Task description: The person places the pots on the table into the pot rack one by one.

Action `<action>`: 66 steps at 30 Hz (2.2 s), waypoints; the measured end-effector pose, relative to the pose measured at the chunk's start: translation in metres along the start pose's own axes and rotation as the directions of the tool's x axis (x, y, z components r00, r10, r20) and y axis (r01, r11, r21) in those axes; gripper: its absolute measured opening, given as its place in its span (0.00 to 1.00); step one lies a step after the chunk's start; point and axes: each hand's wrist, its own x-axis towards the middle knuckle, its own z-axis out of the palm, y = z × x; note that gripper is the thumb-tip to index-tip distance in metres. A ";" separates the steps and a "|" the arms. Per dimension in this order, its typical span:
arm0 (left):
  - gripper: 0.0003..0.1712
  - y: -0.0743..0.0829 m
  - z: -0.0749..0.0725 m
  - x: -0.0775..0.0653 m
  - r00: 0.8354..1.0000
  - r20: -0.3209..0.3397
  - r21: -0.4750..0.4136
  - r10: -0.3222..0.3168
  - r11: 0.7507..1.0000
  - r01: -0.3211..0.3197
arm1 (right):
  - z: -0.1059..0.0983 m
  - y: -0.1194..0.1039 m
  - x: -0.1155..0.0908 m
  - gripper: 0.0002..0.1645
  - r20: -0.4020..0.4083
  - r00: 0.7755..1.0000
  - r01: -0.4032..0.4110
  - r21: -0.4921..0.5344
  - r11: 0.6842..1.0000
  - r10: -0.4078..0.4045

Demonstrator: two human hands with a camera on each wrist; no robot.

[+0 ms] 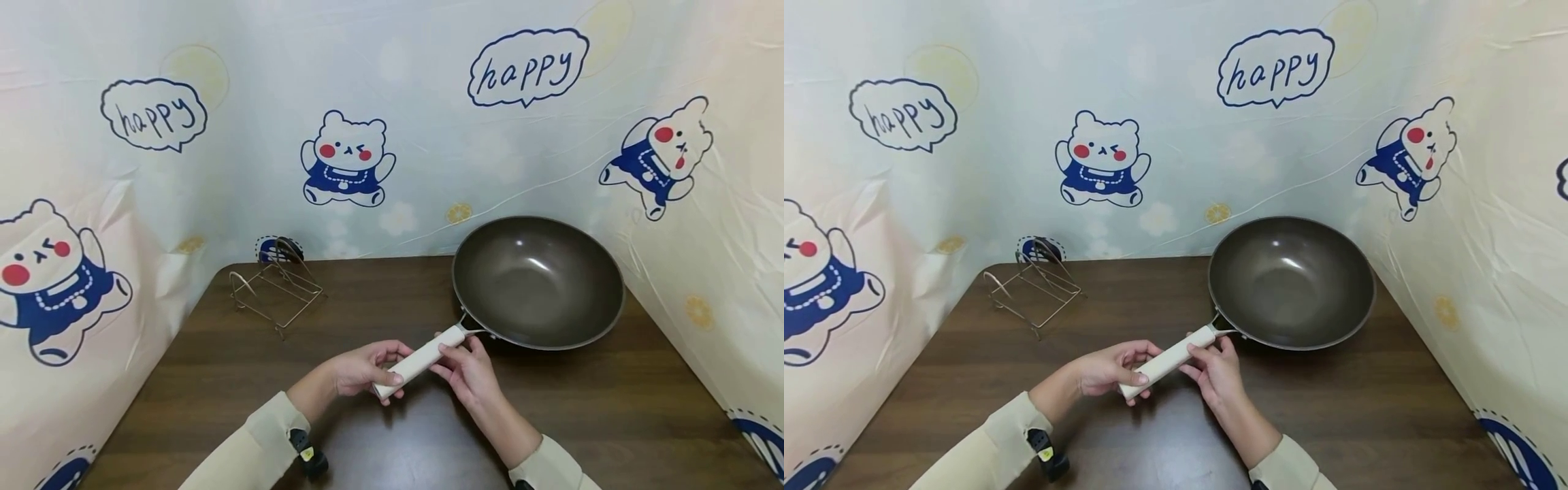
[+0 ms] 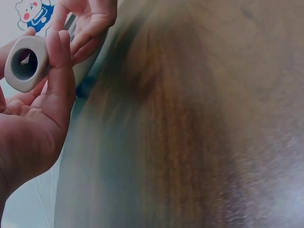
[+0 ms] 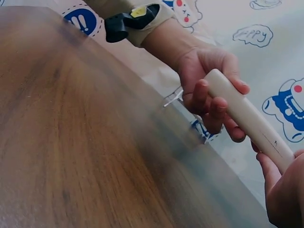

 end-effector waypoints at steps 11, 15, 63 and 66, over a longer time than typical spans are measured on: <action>0.32 -0.024 0.012 0.000 0.993 0.006 -0.003 0.116 0.993 -0.116 | -0.008 -0.003 -0.003 0.30 0.127 0.988 0.110 -0.147 0.983 -0.092; 0.35 -0.031 0.018 0.001 0.985 -0.001 0.075 0.171 0.982 -0.171 | -0.012 -0.003 -0.001 0.33 0.208 0.972 0.153 -0.227 0.962 -0.106; 0.49 -0.049 0.074 -0.007 0.782 -0.401 0.439 0.478 0.849 -0.294 | 0.016 -0.029 0.017 0.39 0.567 0.823 0.411 -0.624 0.665 0.023; 0.49 -0.050 0.076 -0.010 0.774 -0.414 0.417 0.479 0.856 -0.306 | 0.019 -0.029 0.017 0.39 0.562 0.826 0.392 -0.628 0.672 0.044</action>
